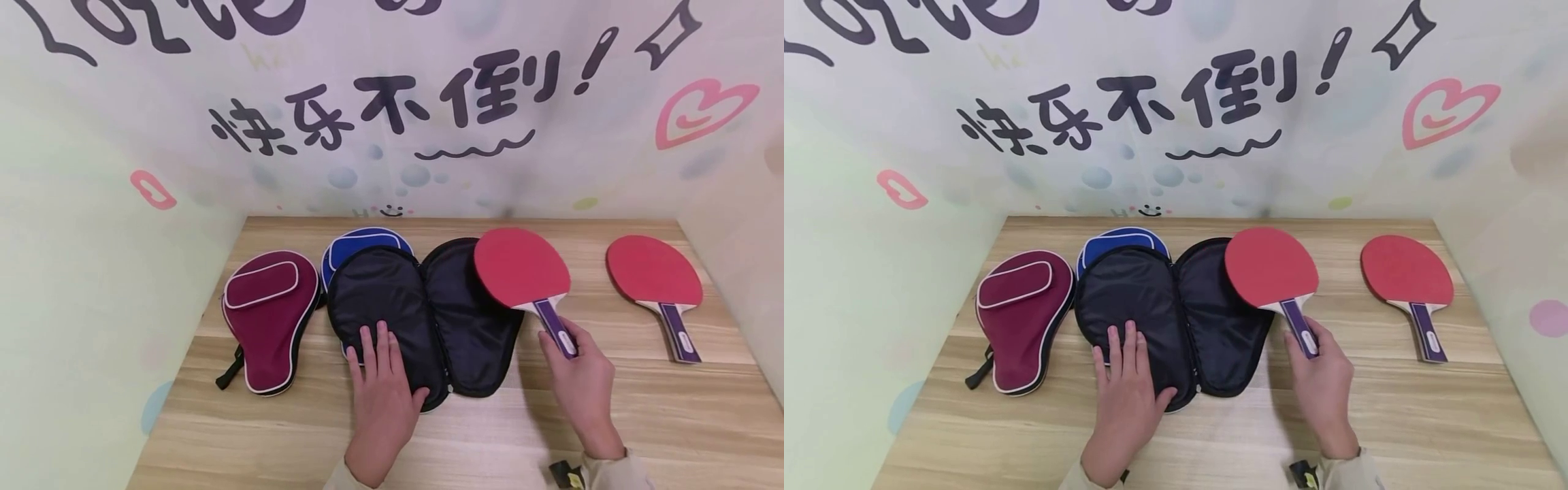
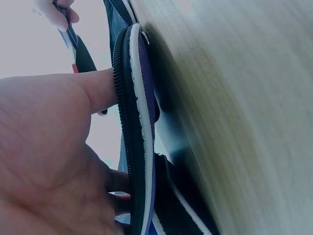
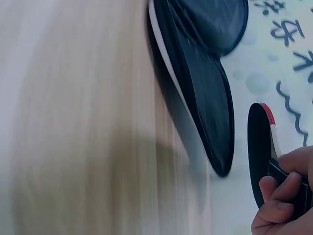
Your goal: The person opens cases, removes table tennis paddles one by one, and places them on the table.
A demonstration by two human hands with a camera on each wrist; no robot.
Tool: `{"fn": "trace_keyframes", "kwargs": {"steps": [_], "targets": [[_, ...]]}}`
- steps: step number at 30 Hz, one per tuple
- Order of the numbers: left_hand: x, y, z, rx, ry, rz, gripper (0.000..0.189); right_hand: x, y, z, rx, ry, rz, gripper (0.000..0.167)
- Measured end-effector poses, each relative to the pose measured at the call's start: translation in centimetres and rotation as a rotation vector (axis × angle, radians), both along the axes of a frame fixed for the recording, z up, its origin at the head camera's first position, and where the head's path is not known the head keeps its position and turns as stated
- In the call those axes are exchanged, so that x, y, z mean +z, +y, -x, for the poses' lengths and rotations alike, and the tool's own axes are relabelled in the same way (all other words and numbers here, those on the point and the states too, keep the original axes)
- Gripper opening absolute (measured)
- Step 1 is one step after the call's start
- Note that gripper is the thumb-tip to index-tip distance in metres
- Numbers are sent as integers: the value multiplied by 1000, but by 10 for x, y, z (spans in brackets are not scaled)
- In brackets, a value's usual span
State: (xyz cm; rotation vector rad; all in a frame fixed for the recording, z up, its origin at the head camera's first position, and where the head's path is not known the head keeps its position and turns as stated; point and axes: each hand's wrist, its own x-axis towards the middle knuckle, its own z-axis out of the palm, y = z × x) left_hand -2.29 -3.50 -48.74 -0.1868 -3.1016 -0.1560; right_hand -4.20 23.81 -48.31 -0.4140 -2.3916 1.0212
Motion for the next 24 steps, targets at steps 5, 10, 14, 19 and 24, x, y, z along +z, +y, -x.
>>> {"fn": "trace_keyframes", "kwargs": {"steps": [5,10,14,19,24], "targets": [[0,0,0,0,8,8,111,2,26,3,-77,-71,5,41],[0,-1,1,4,-2,13,111,3,51,5,-133,-254,46,50],[1,-1,1,5,-5,14,111,-1,64,7,-138,-365,55,55],[2,-1,1,10,-19,8,110,-7,69,10,-124,-386,46,55],[4,0,0,11,-35,16,109,-12,70,12,-114,-382,40,54]]}}
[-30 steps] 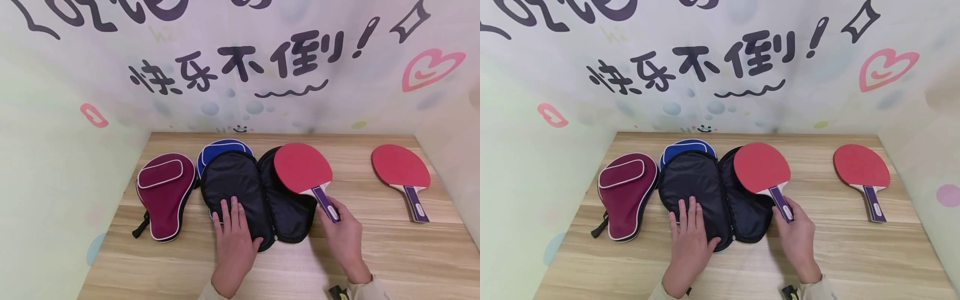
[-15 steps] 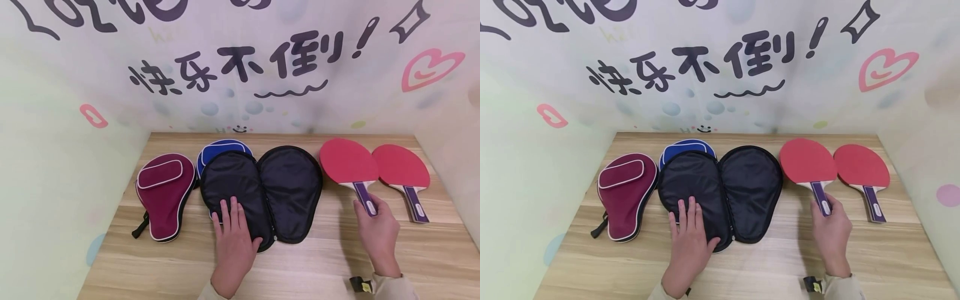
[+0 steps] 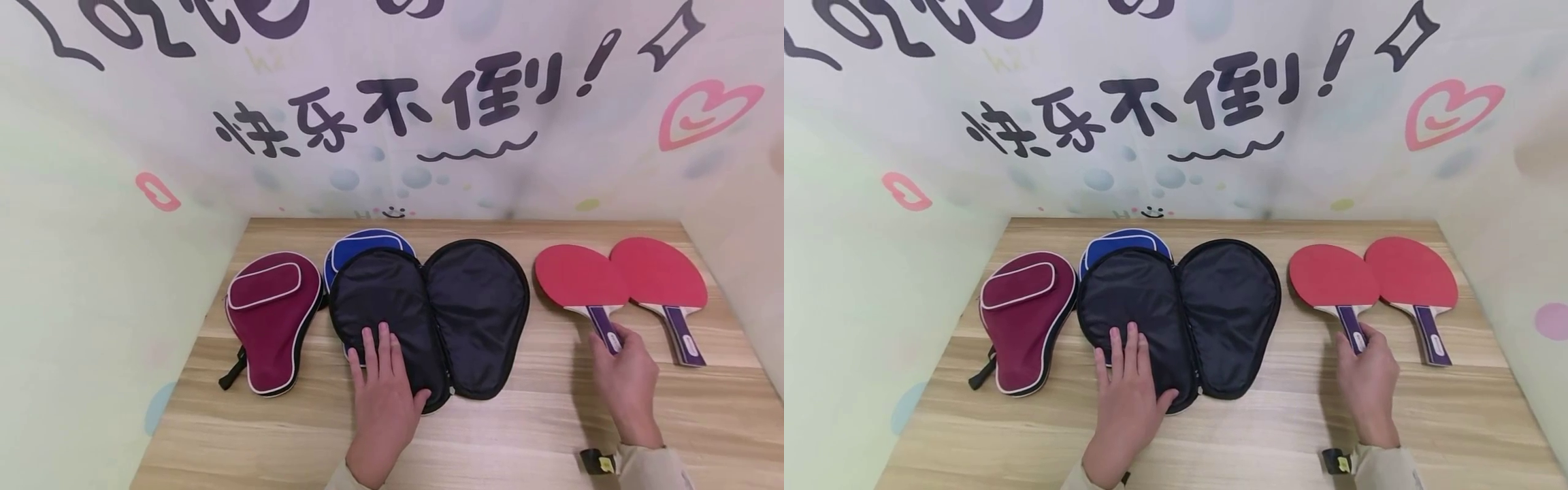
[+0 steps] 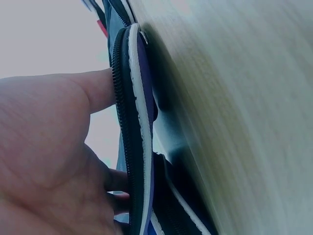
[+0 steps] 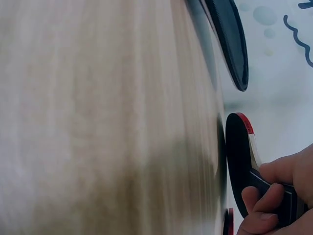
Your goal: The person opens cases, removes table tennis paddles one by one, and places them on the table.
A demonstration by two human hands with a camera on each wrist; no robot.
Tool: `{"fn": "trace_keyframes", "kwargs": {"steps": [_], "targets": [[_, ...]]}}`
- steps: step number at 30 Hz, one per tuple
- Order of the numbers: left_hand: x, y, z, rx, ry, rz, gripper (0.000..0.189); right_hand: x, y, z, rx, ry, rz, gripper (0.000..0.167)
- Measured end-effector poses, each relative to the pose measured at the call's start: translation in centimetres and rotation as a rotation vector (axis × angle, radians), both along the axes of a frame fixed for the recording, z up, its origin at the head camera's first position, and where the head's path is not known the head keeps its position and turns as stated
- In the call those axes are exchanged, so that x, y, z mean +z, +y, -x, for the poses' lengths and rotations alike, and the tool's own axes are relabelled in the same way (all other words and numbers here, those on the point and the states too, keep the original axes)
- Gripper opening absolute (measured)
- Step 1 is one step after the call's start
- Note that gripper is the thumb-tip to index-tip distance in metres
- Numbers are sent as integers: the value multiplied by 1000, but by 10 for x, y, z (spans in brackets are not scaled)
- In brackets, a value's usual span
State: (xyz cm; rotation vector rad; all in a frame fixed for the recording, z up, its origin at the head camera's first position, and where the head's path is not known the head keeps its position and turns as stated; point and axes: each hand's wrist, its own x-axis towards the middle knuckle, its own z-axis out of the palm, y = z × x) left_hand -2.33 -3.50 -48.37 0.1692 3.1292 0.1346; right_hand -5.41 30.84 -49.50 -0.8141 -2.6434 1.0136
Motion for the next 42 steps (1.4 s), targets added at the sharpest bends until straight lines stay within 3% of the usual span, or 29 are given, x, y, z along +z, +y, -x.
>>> {"fn": "trace_keyframes", "kwargs": {"steps": [10,22,38,42], "targets": [[-1,1,0,1,14,6,110,-5,1,0,80,-93,30,57],[-1,1,0,-4,-2,-5,109,-9,6,-1,212,-60,-98,49],[0,0,-1,-4,14,-17,110,-8,2,-1,213,-124,-120,55],[1,-2,0,-6,19,-68,107,-1,-5,-1,189,-106,-135,54]]}}
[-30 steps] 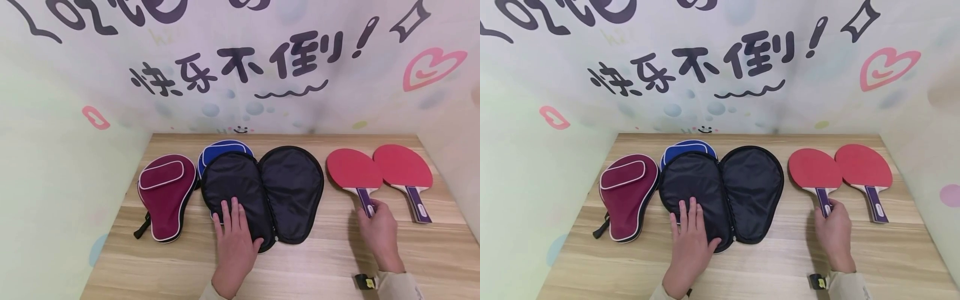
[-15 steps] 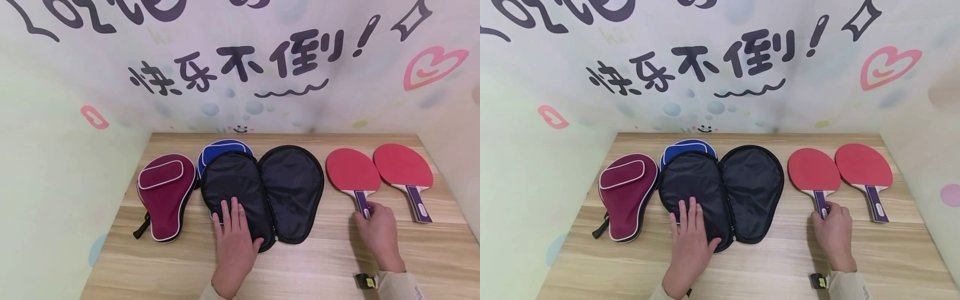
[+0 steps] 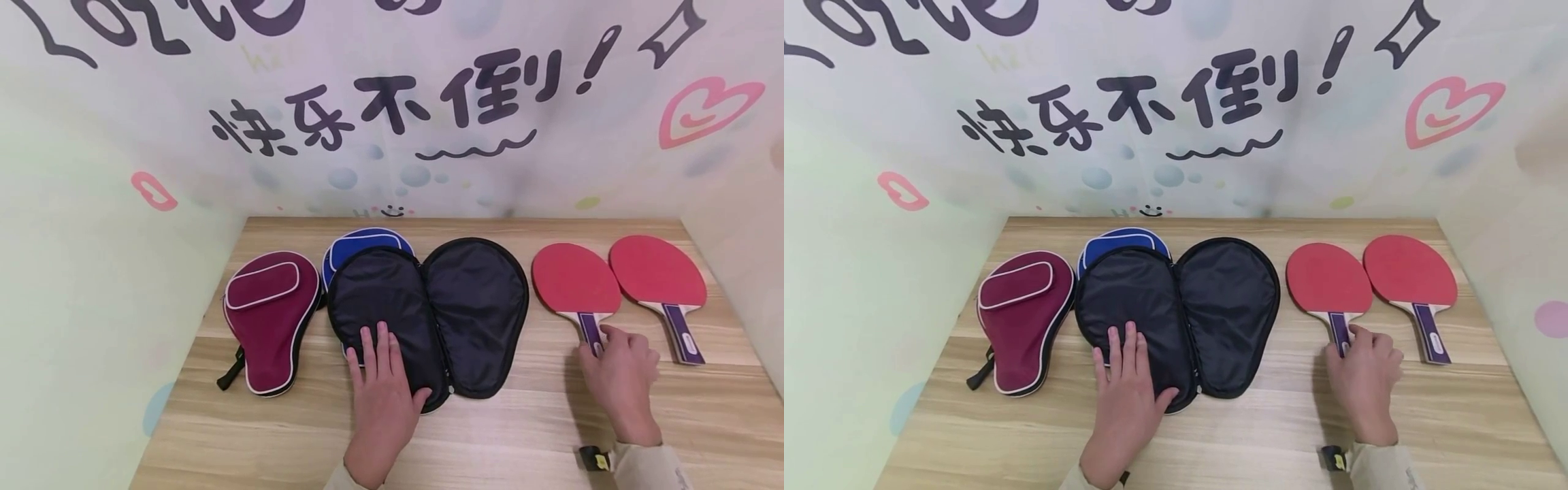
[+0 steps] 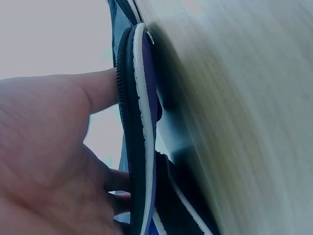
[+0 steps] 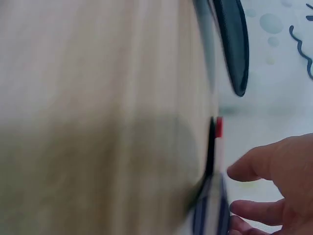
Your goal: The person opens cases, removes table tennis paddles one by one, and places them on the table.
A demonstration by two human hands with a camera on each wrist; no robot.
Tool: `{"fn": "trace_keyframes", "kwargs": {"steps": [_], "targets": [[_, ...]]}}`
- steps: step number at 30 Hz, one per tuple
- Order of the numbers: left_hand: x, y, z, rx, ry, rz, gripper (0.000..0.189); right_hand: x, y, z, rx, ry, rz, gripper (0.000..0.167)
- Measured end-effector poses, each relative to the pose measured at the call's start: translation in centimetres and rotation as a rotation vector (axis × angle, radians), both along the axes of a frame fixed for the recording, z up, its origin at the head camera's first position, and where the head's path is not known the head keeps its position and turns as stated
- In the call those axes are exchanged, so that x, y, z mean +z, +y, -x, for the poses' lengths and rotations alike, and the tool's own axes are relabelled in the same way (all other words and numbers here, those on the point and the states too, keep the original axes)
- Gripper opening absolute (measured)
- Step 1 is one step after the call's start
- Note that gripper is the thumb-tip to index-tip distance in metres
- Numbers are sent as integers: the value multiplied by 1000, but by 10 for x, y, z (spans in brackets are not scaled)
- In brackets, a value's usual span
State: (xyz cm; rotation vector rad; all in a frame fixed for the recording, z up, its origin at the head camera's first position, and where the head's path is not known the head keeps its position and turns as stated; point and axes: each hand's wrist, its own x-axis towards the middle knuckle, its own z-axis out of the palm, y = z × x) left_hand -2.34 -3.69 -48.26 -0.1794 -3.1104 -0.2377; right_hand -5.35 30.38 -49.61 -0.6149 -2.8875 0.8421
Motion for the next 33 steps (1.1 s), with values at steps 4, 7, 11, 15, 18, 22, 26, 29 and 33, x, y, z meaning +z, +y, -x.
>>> {"fn": "trace_keyframes", "kwargs": {"steps": [4,7,11,15,18,22,26,29,33], "targets": [[3,-2,3,13,-10,-94,96,9,-9,4,63,93,39,46],[5,-4,5,27,2,-138,85,13,-18,8,168,113,121,44],[6,-4,5,36,83,-188,72,11,-30,11,281,102,197,49],[5,-10,8,10,241,-252,66,6,-40,12,326,97,216,52],[4,-18,12,0,336,-286,66,4,-46,12,332,73,231,52],[4,-27,16,42,375,-322,74,1,-51,12,348,45,249,51],[3,-32,17,74,376,-343,87,-1,-54,13,362,24,259,52],[2,-34,17,60,397,-354,90,-2,-54,13,364,16,251,52],[3,-34,16,54,433,-382,86,-1,-53,13,363,9,252,50]]}}
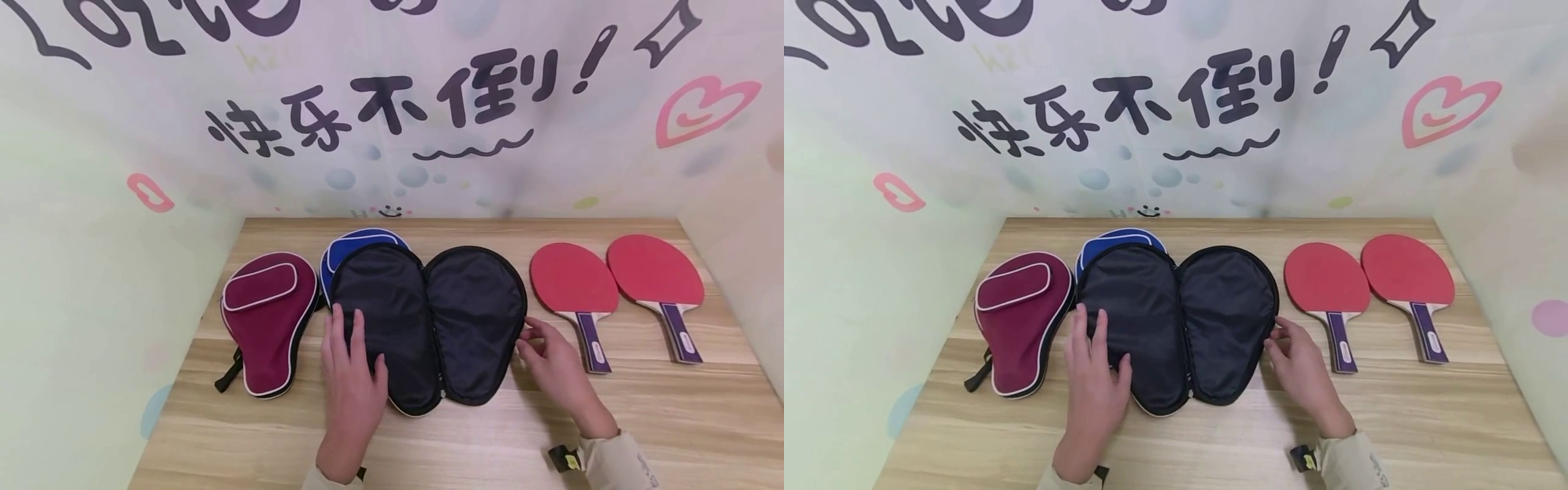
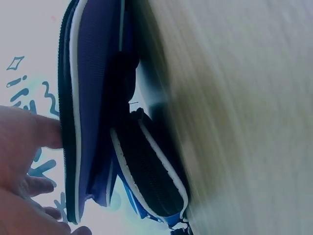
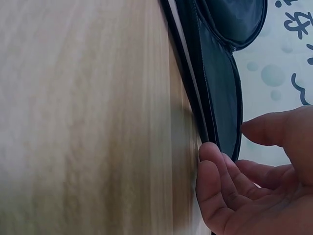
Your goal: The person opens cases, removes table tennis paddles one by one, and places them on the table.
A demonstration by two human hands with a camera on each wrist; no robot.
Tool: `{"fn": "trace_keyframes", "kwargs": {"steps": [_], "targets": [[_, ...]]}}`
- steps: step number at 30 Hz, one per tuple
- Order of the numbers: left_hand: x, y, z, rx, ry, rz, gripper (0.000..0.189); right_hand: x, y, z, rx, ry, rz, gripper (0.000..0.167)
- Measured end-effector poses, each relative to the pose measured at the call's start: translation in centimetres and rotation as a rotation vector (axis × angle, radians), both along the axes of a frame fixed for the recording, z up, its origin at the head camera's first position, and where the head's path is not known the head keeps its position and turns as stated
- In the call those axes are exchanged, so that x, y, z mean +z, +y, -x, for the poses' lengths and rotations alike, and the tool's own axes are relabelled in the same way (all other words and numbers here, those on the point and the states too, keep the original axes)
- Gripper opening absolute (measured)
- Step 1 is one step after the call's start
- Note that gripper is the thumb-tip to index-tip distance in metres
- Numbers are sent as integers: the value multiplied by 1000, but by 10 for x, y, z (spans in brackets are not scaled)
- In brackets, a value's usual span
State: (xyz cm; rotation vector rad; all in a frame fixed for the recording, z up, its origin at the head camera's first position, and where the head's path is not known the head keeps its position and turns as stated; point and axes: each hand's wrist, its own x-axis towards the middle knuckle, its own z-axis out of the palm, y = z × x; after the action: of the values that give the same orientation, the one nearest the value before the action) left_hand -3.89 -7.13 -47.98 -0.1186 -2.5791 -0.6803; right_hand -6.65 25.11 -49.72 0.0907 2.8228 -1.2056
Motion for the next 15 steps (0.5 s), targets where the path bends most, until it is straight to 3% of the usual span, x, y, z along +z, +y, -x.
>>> {"fn": "trace_keyframes", "kwargs": {"steps": [5,11,15], "targets": [[4,-2,-4,53,-9,-87,88,2,1,-1,2,-27,-4,49],[9,-2,-8,132,-132,-175,86,2,0,-3,0,-26,-5,46],[13,2,-8,127,-123,-183,80,2,0,-4,-5,-23,-5,44]]}}
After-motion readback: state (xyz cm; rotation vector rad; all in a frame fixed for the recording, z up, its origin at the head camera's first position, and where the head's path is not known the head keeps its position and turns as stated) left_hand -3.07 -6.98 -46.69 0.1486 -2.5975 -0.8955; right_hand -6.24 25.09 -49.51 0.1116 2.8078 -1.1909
